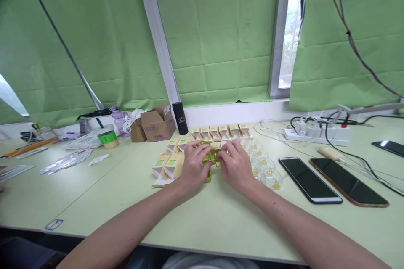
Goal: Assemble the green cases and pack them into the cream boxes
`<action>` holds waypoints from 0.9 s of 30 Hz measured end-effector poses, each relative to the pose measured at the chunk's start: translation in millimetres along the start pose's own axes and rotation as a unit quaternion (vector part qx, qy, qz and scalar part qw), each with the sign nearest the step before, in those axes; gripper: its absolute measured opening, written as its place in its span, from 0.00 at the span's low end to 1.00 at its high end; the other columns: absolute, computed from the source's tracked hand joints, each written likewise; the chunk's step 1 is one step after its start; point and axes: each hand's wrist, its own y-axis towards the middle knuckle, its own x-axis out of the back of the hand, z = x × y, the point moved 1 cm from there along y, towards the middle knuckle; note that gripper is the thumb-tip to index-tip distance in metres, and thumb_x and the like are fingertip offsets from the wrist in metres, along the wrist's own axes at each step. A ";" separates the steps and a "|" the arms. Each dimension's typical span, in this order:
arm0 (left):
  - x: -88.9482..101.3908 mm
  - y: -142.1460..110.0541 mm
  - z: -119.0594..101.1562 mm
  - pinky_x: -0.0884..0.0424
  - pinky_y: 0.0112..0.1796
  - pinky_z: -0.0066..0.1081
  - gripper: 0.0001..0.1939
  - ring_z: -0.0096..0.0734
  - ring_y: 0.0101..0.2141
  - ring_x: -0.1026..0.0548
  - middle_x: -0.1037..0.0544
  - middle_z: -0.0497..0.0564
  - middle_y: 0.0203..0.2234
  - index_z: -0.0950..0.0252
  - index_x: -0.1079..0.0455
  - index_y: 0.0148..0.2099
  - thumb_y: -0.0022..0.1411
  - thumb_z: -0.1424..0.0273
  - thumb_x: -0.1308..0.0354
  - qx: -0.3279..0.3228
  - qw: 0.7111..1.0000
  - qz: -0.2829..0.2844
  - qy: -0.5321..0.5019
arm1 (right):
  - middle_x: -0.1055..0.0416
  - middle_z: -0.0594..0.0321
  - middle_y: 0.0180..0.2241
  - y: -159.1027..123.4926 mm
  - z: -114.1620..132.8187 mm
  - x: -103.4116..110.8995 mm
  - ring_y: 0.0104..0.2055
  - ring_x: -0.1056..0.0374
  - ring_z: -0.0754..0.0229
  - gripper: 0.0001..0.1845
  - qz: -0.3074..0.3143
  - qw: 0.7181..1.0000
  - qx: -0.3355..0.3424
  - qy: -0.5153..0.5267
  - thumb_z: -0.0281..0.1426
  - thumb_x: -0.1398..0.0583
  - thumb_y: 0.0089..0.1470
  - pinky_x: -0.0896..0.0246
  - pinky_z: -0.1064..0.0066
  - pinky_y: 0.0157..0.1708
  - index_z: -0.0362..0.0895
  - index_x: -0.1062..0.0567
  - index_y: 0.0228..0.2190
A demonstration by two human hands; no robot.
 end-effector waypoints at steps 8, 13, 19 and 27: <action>0.0 0.7 0.3 0.35 0.55 0.52 0.23 0.50 0.52 0.34 0.20 0.54 0.52 0.60 0.26 0.58 0.62 0.78 0.38 0.012 1.000 0.006 0.004 | 0.28 0.56 0.37 -0.3 0.0 0.3 0.44 0.37 0.51 0.08 0.001 1.000 -0.002 0.005 0.23 0.40 0.62 0.38 0.61 0.38 0.46 0.23 0.34; -0.8 0.4 2.2 0.35 0.56 0.54 0.23 0.51 0.53 0.33 0.20 0.54 0.52 0.58 0.26 0.59 0.62 0.77 0.38 0.015 1.000 0.011 0.008 | 0.28 0.56 0.37 -0.4 0.6 0.4 0.44 0.37 0.51 0.08 0.002 1.000 -0.008 0.005 0.23 0.40 0.62 0.37 0.61 0.39 0.47 0.23 0.34; -0.8 0.2 2.5 0.35 0.56 0.53 0.22 0.51 0.53 0.34 0.20 0.54 0.52 0.59 0.27 0.59 0.63 0.77 0.37 0.009 1.000 0.005 0.013 | 0.28 0.56 0.37 -0.3 0.7 -0.2 0.44 0.38 0.51 0.08 -0.001 1.000 -0.005 0.008 0.23 0.41 0.63 0.37 0.61 0.39 0.46 0.23 0.34; -1.0 1.9 11.0 0.35 0.56 0.54 0.23 0.51 0.54 0.34 0.20 0.53 0.51 0.59 0.26 0.58 0.61 0.78 0.36 0.033 0.999 -0.007 0.020 | 0.29 0.56 0.37 -0.1 5.0 0.6 0.44 0.37 0.51 0.08 -0.003 1.000 -0.001 0.018 0.23 0.41 0.63 0.39 0.61 0.38 0.47 0.23 0.35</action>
